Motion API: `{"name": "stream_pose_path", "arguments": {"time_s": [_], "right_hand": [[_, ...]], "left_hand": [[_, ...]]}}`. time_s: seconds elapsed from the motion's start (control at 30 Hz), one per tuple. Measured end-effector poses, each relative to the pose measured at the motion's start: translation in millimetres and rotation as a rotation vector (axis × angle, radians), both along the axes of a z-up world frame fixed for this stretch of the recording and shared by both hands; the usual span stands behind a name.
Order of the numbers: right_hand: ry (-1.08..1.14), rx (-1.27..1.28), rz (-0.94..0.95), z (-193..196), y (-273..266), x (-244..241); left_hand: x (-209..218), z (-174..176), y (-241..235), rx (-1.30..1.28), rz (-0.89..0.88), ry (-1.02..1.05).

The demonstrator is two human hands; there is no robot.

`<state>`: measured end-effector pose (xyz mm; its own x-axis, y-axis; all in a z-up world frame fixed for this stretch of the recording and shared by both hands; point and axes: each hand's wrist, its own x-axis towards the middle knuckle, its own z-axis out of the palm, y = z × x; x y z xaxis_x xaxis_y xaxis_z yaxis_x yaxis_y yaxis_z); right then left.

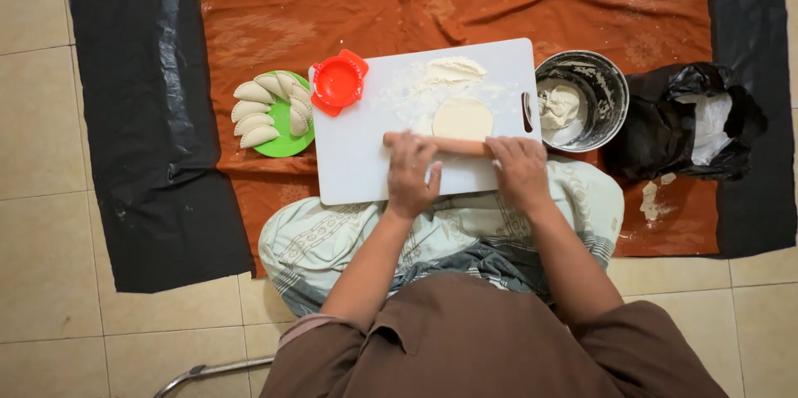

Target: Preparing a filled dumpling by rolling dough and using a plastic mold.

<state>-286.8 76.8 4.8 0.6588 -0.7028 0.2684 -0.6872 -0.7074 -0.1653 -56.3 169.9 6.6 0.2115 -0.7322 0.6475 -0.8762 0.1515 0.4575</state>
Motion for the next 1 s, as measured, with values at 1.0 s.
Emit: {"name": "stream_pose_path", "arguments": {"time_s": [1.0], "right_hand": [[-0.658,0.181,-0.364,49.7,-15.5,-65.9]], "left_hand": [[5.5,64.8,-110.3,0.872,-0.234,0.418]]}}
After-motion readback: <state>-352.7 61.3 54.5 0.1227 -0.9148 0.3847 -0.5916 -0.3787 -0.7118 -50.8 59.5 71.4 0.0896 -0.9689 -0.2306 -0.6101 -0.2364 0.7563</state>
